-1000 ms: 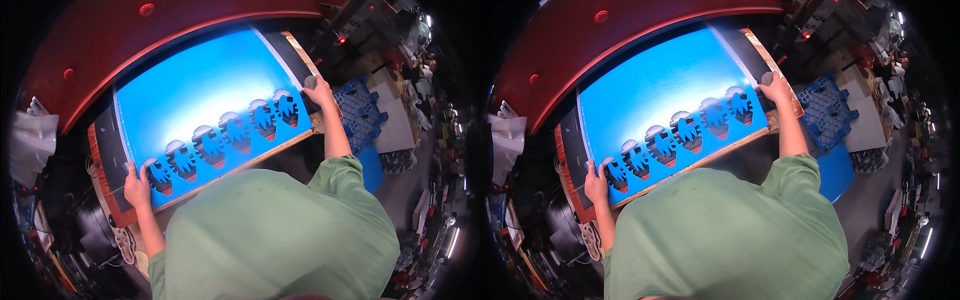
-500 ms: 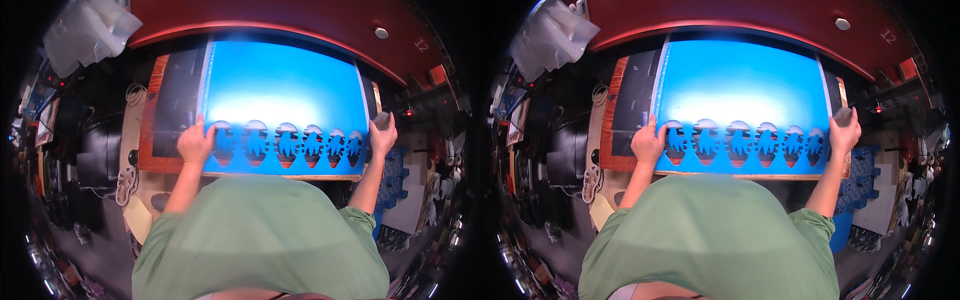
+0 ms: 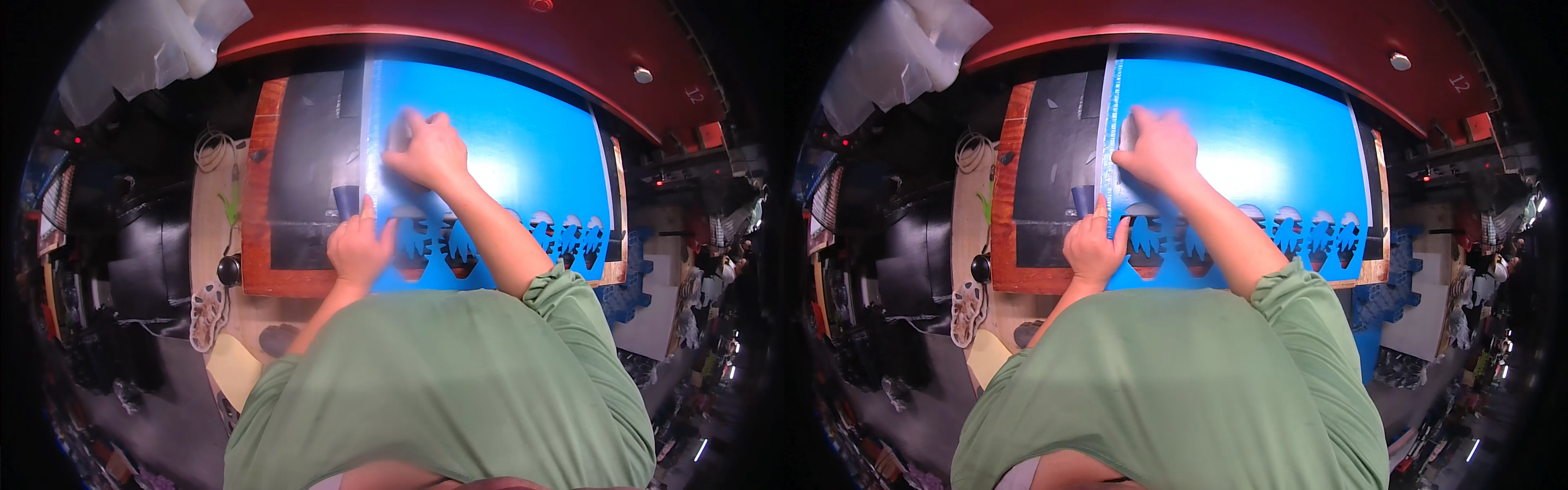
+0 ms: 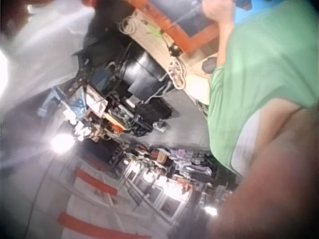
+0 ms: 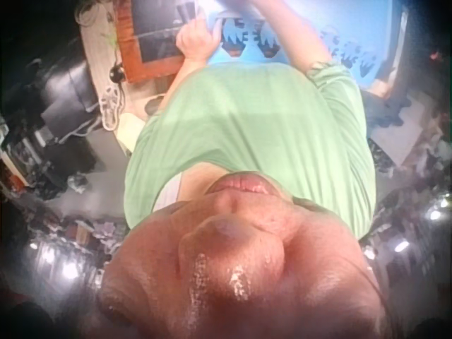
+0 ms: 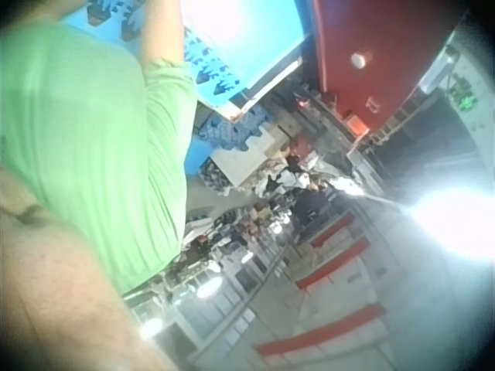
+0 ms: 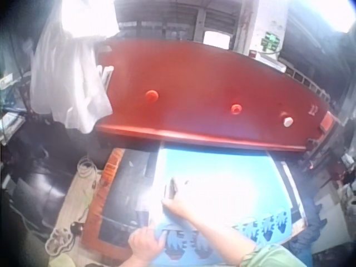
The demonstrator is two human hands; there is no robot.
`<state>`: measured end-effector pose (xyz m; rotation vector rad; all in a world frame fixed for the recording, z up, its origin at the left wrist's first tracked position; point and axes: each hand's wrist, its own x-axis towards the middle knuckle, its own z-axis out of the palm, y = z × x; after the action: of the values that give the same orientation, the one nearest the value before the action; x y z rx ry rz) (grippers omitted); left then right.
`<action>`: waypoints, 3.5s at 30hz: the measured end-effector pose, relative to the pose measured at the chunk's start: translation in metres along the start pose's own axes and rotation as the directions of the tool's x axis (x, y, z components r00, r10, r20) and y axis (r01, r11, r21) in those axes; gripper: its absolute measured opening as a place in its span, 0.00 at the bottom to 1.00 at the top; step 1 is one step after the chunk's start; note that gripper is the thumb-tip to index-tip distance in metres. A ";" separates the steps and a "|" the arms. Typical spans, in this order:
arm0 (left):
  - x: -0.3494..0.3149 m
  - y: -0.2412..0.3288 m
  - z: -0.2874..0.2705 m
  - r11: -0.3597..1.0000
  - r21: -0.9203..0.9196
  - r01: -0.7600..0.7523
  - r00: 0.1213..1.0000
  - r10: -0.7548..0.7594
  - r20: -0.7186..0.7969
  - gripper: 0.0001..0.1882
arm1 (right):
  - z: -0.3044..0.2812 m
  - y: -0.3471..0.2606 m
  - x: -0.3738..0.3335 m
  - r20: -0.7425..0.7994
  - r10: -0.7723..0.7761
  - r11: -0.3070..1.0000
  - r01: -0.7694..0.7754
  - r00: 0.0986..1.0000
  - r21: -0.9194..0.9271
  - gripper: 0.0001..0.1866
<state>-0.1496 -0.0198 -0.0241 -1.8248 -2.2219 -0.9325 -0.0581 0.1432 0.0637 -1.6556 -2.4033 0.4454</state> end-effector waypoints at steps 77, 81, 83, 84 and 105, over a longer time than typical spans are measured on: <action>0.077 0.034 -0.057 0.963 -0.224 0.148 0.980 -0.174 -0.098 0.17 | -0.121 0.255 -0.134 -0.564 -0.248 0.969 0.194 0.787 -0.155 0.13; 0.068 0.020 -0.054 0.961 -0.248 0.122 0.984 -0.151 -0.099 0.16 | -0.112 0.247 -0.144 -0.506 -0.220 0.974 0.161 0.834 -0.158 0.15; 0.069 0.018 -0.053 0.947 -0.274 0.169 0.980 -0.190 -0.052 0.17 | -0.114 0.242 -0.142 -0.446 -0.166 0.983 0.112 0.880 -0.144 0.17; 0.072 0.018 -0.054 0.948 -0.270 0.169 0.980 -0.191 -0.056 0.17 | -0.116 0.239 -0.139 -0.423 -0.154 0.985 0.107 0.893 -0.133 0.17; 0.043 0.051 -0.125 0.967 -0.083 -0.239 0.957 0.249 0.146 0.34 | -0.062 -0.045 -0.070 -0.284 -0.137 0.975 0.180 0.949 0.129 0.39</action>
<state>-0.1493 -0.0445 0.1157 -2.2095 -2.0026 -0.8500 -0.0524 0.0713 0.1382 -1.3480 -2.2151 0.3398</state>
